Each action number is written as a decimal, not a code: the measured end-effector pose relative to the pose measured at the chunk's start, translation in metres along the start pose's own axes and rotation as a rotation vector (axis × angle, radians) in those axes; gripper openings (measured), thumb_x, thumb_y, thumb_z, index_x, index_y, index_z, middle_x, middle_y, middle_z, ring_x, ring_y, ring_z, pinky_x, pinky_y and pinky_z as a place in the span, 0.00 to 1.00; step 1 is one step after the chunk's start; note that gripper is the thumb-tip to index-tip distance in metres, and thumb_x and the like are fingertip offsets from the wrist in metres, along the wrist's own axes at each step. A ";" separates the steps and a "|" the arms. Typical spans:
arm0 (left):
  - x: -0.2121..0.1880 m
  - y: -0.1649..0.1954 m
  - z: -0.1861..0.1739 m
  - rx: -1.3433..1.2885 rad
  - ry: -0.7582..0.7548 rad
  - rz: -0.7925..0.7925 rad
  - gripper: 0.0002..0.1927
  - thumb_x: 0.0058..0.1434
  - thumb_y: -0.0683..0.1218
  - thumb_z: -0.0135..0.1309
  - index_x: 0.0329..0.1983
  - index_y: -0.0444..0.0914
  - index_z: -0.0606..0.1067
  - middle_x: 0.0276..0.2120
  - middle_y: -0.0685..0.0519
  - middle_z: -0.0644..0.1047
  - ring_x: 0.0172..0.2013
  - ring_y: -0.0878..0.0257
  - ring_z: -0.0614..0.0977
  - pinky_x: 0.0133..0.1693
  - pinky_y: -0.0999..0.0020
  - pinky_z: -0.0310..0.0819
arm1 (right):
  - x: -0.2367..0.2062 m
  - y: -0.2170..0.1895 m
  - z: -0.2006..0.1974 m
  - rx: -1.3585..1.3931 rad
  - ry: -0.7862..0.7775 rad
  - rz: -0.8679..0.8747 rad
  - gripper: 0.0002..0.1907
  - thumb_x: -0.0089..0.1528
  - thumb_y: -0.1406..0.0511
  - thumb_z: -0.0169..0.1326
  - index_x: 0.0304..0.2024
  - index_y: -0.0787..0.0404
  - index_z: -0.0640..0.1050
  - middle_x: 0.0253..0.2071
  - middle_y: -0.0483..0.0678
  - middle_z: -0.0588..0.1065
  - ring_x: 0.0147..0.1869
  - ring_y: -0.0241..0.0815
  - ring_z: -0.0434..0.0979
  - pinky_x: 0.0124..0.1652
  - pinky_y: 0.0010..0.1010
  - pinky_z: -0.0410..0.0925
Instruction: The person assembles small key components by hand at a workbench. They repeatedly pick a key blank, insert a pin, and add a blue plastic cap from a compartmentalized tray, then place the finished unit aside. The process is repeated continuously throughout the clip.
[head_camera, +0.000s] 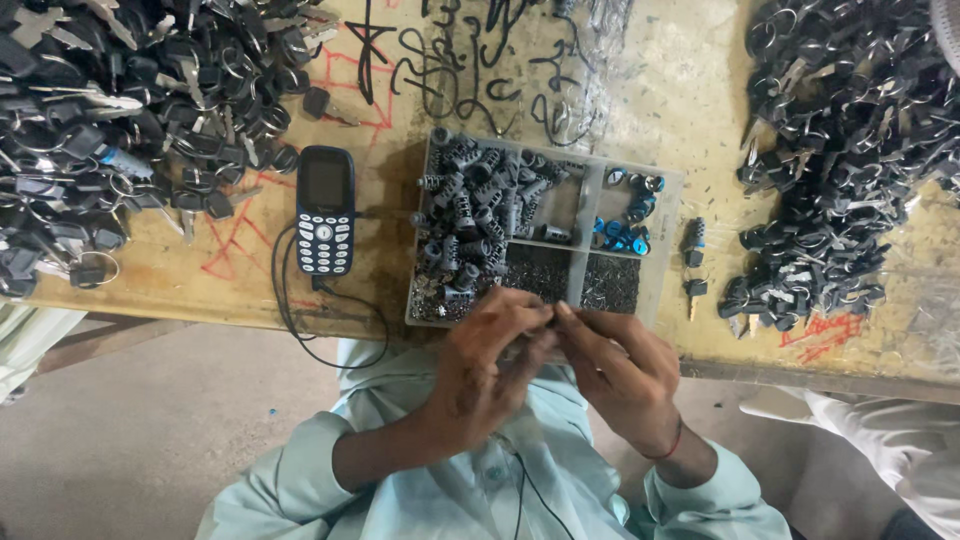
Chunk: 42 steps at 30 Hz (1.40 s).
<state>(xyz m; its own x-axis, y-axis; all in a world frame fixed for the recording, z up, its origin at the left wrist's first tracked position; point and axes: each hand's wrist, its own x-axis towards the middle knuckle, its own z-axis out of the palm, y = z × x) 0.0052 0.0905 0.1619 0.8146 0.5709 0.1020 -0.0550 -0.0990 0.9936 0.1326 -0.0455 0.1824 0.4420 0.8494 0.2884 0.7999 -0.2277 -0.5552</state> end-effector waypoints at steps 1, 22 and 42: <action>-0.001 0.001 0.001 0.091 0.015 0.151 0.15 0.57 0.40 0.61 0.45 0.28 0.75 0.42 0.39 0.79 0.40 0.56 0.83 0.42 0.67 0.78 | 0.001 -0.003 0.000 -0.007 0.038 0.062 0.21 0.52 0.75 0.65 0.49 0.63 0.82 0.42 0.49 0.78 0.40 0.41 0.82 0.38 0.30 0.74; 0.016 -0.040 -0.012 -0.066 -0.227 0.198 0.08 0.60 0.36 0.63 0.42 0.35 0.80 0.42 0.48 0.84 0.44 0.57 0.87 0.47 0.65 0.82 | 0.088 0.098 -0.035 -0.350 -0.638 0.098 0.07 0.61 0.60 0.58 0.38 0.55 0.80 0.35 0.49 0.79 0.40 0.56 0.80 0.36 0.47 0.70; 0.016 -0.043 -0.013 -0.094 -0.280 0.188 0.07 0.63 0.35 0.61 0.42 0.37 0.77 0.44 0.51 0.83 0.43 0.59 0.87 0.44 0.67 0.82 | 0.090 0.089 -0.048 -0.328 -0.502 0.060 0.05 0.63 0.67 0.57 0.39 0.62 0.76 0.37 0.53 0.76 0.38 0.59 0.78 0.36 0.47 0.68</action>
<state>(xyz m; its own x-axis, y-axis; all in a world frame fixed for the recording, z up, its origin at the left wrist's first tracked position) 0.0132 0.1141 0.1210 0.9113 0.3026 0.2792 -0.2615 -0.0985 0.9602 0.2624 -0.0123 0.1962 0.3083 0.9334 -0.1834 0.8984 -0.3491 -0.2664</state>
